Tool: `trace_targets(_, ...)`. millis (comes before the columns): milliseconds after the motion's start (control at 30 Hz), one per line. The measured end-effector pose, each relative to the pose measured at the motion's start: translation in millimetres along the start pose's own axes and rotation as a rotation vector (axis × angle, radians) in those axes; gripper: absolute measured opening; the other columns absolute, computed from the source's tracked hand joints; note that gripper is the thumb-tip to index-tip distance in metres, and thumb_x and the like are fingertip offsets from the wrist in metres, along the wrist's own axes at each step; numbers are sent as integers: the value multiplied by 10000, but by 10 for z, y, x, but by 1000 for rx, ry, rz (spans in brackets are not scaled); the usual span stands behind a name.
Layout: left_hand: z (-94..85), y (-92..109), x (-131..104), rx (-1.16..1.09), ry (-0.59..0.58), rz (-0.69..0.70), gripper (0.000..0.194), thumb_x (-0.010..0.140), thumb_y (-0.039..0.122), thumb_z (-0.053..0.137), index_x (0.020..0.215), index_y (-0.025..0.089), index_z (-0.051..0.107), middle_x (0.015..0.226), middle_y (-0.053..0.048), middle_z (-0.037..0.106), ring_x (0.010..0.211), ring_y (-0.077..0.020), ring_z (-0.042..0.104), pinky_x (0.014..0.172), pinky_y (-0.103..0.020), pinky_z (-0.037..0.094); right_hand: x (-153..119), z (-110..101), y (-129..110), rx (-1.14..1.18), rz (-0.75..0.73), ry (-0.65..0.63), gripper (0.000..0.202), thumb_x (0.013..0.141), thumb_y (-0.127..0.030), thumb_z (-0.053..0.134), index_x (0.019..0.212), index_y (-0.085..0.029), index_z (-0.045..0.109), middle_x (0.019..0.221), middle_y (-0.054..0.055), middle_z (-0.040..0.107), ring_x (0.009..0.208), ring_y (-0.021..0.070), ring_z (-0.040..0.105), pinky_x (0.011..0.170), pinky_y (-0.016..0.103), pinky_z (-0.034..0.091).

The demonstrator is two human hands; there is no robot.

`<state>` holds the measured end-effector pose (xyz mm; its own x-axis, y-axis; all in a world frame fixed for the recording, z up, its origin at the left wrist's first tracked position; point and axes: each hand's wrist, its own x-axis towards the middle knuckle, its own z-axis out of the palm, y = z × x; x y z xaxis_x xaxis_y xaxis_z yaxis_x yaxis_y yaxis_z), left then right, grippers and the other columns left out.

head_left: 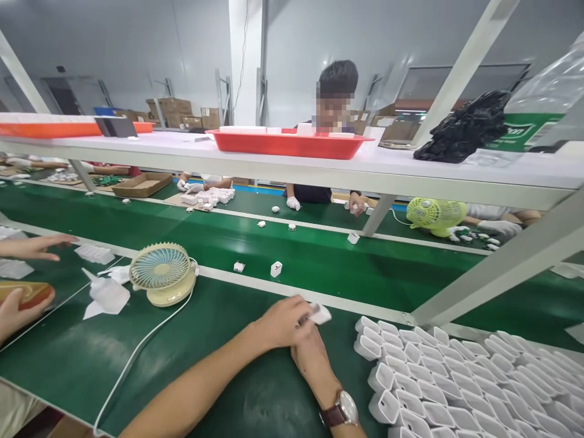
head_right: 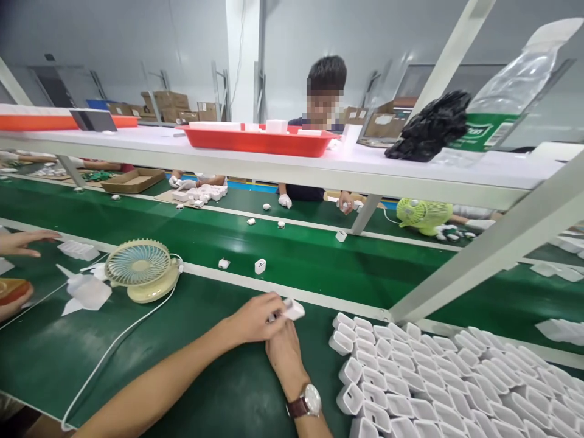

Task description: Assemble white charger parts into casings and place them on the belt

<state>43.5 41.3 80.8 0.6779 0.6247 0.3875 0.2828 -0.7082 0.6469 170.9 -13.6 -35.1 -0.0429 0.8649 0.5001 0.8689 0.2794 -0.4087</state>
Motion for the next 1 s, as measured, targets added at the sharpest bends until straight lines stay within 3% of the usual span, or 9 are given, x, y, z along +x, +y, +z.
trace_targets(133, -621, -424, -356, 18, 123, -136, 112, 921, 247, 572, 899, 228, 680, 992, -83, 674, 872, -228, 651, 824, -344, 545, 5, -274, 95, -139, 70, 29, 438, 879, -64, 423, 1202, -152, 705, 1327, 216, 672, 1296, 398, 601, 1029, 573, 546)
trace_targets(200, -803, -604, -549, 12, 164, -206, 91, 905, 239, 583, 904, 233, 673, 964, -64, 675, 794, -208, 642, 780, -332, 544, 47, -392, 90, -201, 61, 20, 425, 875, -52, 422, 1174, -138, 711, 1367, 224, 651, 1313, 405, 592, 1012, 564, 562)
trace_targets(300, -924, -781, -737, -42, 175, -260, 124, 854, 205, 612, 944, 238, 690, 956, -48, 706, 817, -209, 662, 764, -315, 549, 186, -522, -22, -276, 3, -1, 360, 924, -88, 434, 1155, -131, 706, 1409, 215, 626, 1349, 388, 574, 1041, 542, 560)
trace_targets(467, -832, -956, -766, -212, 173, -290, 290, 776, 146, 601, 1031, 219, 717, 1015, -40, 753, 880, -196, 699, 846, -322, 561, 503, -598, -296, -133, -89, -62, 352, 992, -165, 436, 1277, -139, 641, 1422, 199, 610, 1396, 338, 537, 1122, 539, 517)
trace_targets(600, -708, -1113, -715, -338, 288, -334, 259, 843, 183, 495, 998, 195, 702, 1097, -75, 742, 980, -210, 701, 924, -364, 549, 728, -481, -373, -9, -45, -133, 352, 1001, -217, 473, 1317, -162, 619, 1445, 184, 598, 1394, 313, 540, 1133, 531, 511)
trace_targets(733, -651, -1204, -726, -412, 396, -379, 295, 954, 296, 415, 826, 188, 658, 1070, -103, 733, 987, -236, 686, 912, -391, 548, 1025, -212, -352, -3, 2, -201, 356, 988, -213, 486, 1305, -138, 631, 1427, 174, 615, 1376, 294, 556, 1156, 482, 489)
trace_targets(833, -615, -1177, -753, -451, 409, -388, 302, 978, 391, 479, 1044, 182, 687, 1113, -110, 733, 1002, -245, 687, 903, -394, 555, 1309, 50, -340, -29, 37, -232, 385, 967, -204, 512, 1323, -109, 625, 1342, 173, 659, 1311, 280, 597, 1133, 425, 491)
trace_targets(1000, -565, -1113, -781, -440, 333, -347, 522, 787, 355, 790, 1269, 217, 645, 1284, -116, 694, 1116, -278, 656, 978, -429, 530, 1695, 461, -362, -117, 151, -239, 302, 904, -263, 631, 1155, -114, 705, 1133, 181, 703, 1116, 321, 656, 1011, 424, 515)
